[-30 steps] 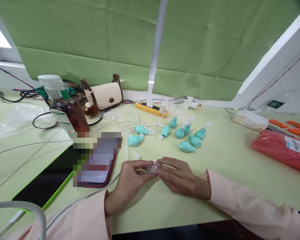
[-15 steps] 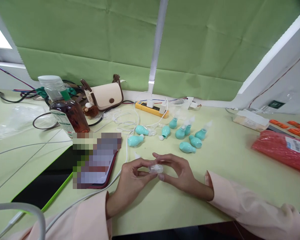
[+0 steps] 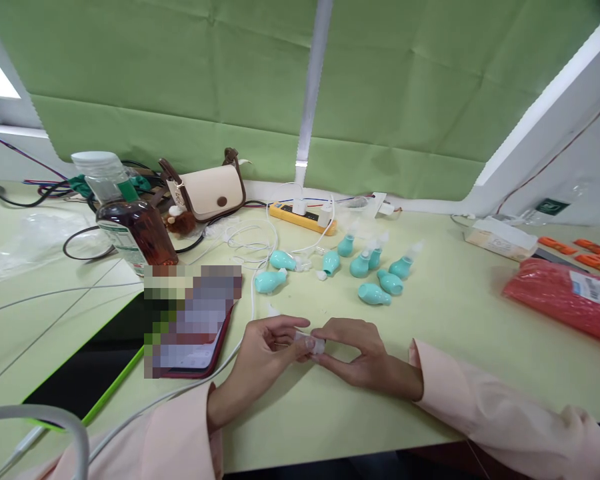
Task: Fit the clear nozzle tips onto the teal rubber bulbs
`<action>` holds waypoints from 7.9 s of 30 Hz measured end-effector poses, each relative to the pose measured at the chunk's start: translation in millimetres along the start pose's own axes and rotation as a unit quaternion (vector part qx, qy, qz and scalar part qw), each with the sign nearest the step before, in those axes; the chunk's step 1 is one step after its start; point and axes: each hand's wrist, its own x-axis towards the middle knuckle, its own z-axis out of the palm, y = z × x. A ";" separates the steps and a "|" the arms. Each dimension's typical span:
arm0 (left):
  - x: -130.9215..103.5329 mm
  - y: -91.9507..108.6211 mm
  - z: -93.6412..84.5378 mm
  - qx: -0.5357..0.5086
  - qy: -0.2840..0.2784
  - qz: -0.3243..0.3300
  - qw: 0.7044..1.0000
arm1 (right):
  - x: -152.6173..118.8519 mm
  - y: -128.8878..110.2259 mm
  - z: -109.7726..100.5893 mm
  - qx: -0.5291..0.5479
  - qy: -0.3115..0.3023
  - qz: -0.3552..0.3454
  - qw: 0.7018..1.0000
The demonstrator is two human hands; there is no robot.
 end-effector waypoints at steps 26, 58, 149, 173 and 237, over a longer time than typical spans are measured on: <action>6.3 -4.9 0.4 0.036 0.003 0.054 0.998 | 59.6 91.0 -22.5 -0.530 -0.237 0.071 0.811; 0.0 2.6 -2.3 0.105 -0.044 0.057 0.992 | 16.7 -2.1 -37.3 -0.175 -0.202 -0.021 0.963; -3.0 5.4 1.9 0.087 -0.159 -0.043 0.982 | 20.6 17.0 -24.3 0.363 -0.071 0.349 0.861; -11.6 16.9 1.8 0.272 -0.177 -0.028 0.946 | 31.8 4.4 -55.6 0.140 -0.331 0.152 0.921; -9.4 2.7 0.8 0.285 -0.070 0.157 0.943 | 83.5 80.0 3.1 -0.406 -0.210 0.124 0.881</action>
